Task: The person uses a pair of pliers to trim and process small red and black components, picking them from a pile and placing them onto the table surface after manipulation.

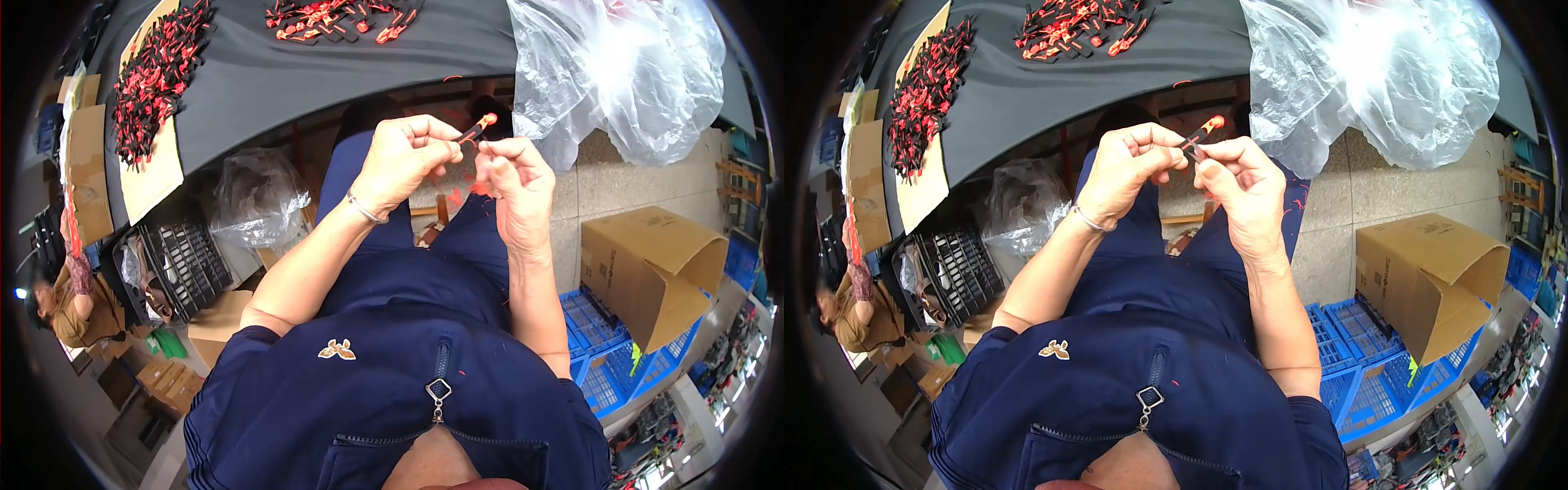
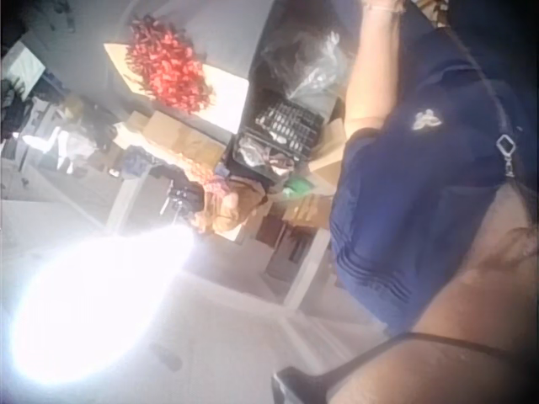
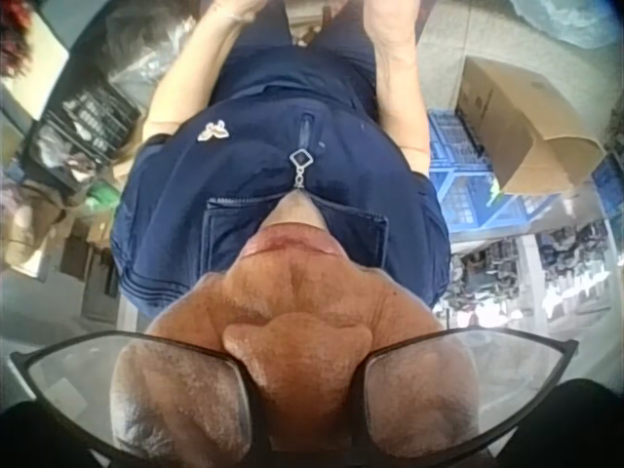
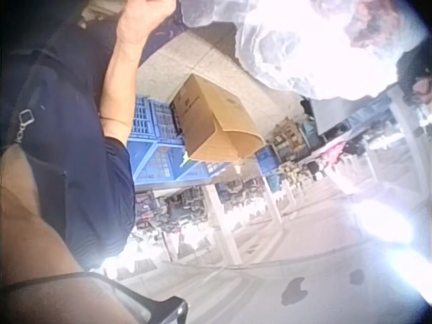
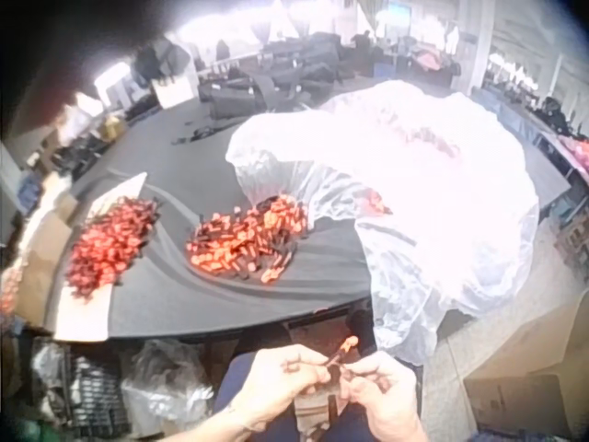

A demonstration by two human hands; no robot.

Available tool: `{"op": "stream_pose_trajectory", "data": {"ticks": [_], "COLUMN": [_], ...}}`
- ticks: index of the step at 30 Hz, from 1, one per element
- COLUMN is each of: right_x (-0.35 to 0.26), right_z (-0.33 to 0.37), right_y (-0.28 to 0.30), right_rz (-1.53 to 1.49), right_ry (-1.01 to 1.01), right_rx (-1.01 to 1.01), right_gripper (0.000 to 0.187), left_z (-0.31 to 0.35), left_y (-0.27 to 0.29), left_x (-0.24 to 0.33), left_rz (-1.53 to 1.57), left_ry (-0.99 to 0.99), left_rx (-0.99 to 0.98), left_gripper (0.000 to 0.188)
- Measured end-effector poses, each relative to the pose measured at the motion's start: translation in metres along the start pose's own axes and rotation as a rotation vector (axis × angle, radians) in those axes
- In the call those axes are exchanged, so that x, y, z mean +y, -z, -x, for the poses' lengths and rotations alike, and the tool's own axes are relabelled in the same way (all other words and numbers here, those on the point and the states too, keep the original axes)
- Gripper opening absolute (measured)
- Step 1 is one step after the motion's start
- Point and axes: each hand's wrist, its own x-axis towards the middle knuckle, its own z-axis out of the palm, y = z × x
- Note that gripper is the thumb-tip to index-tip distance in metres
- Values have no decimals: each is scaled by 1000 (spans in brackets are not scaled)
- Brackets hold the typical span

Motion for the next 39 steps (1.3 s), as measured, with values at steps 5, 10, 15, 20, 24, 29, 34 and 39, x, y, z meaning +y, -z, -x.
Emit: {"op": "stream_pose_trajectory", "data": {"ticks": [5,10,15,20,24,29,34,39], "right_x": [-4,10,15,8,9,5,12,18], "right_z": [1,7,2,0,3,-1,-7,-8], "right_y": [-4,-3,-3,-3,-4,-1,-3,-1], "right_rz": [226,681,956,1155,652,319,276,338], "right_ry": [139,253,446,532,144,-17,-65,60], "right_rx": [197,297,307,265,306,342,216,186], "right_gripper": [18,18,20,17,14,21,18,18], "left_z": [0,1,2,0,-1,7,8,13], "left_y": [8,5,0,1,1,-9,-9,-6], "left_x": [-8,-3,-2,0,-3,-6,-21,-23], "left_rz": [191,217,174,143,127,-551,-876,-62], "left_ry": [40,54,58,62,72,-267,-847,-33], "left_rx": [23,4,-25,-38,-46,91,113,46], "left_gripper": [14,13,13,14,14,10,12,15]}}
